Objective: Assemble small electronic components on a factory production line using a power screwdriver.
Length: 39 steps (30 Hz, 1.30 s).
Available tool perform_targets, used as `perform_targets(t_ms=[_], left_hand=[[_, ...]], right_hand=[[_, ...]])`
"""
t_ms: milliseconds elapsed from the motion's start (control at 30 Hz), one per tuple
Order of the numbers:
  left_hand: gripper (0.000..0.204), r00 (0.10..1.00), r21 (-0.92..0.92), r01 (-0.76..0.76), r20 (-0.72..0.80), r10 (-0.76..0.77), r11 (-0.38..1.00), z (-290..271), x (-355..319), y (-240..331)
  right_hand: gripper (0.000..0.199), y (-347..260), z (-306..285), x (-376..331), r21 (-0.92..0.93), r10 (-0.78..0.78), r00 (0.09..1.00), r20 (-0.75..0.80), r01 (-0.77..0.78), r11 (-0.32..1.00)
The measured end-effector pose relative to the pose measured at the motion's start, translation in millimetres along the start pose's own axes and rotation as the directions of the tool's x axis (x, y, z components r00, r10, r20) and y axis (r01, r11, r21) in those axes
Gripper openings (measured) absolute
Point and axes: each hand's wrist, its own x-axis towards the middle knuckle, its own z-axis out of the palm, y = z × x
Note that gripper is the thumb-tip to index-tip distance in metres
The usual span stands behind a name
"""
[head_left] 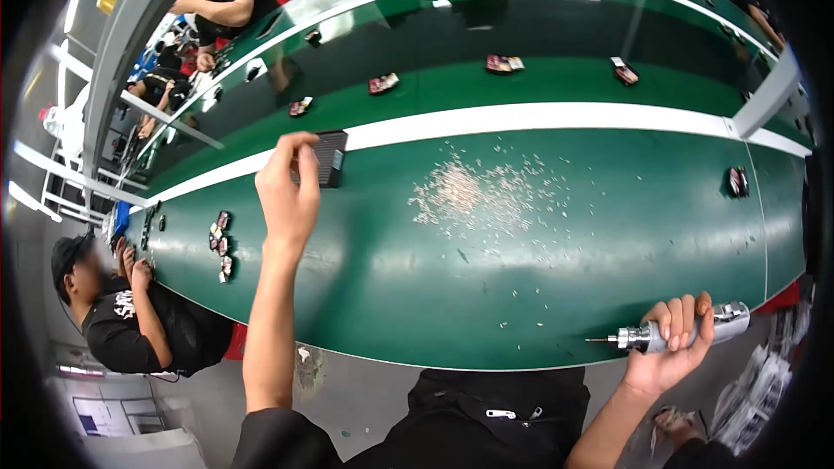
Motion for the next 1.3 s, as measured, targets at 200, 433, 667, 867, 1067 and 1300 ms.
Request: perform_targets(t_ms=[200, 433, 667, 867, 1067, 1300], left_hand=[[0.056, 0.910, 0.563, 0.248, 0.145, -0.389, 0.789, -17, 99, -173], [0.044, 0.876, 0.664, 0.181, 0.228, -0.426, 0.726, 21, 113, -212], [0.038, 0.963, 0.435, 0.041, 0.223, -0.151, 0.900, 13, 102, -187], [0.038, 0.852, -0.020, -0.352, 0.408, 0.329, 0.936, 30, 59, 19], [0.048, 0.461, -0.433, -0.646, 0.435, 0.773, 0.629, 81, -46, 175], [0.048, 0.395, -0.542, -0.550, 0.501, 0.770, 0.635, 110, -99, 218]], right_hand=[[0.009, 21, -6, 5, 0.020, 0.063, 0.998, -0.020, -0.063, 0.998], [0.008, 21, -14, 6, -0.011, 0.043, 0.995, -0.095, -0.044, 0.999], [0.009, 13, -6, 2, -0.007, 0.048, 0.992, -0.118, -0.049, 0.999], [0.009, 16, -12, -2, -0.048, 0.122, 0.982, -0.146, -0.131, 0.990], [0.009, 8, -13, -12, -0.078, 0.144, 0.986, -0.090, -0.151, 0.985], [0.008, -5, -23, -38, -0.063, 0.211, 0.973, -0.093, -0.217, 0.974]])
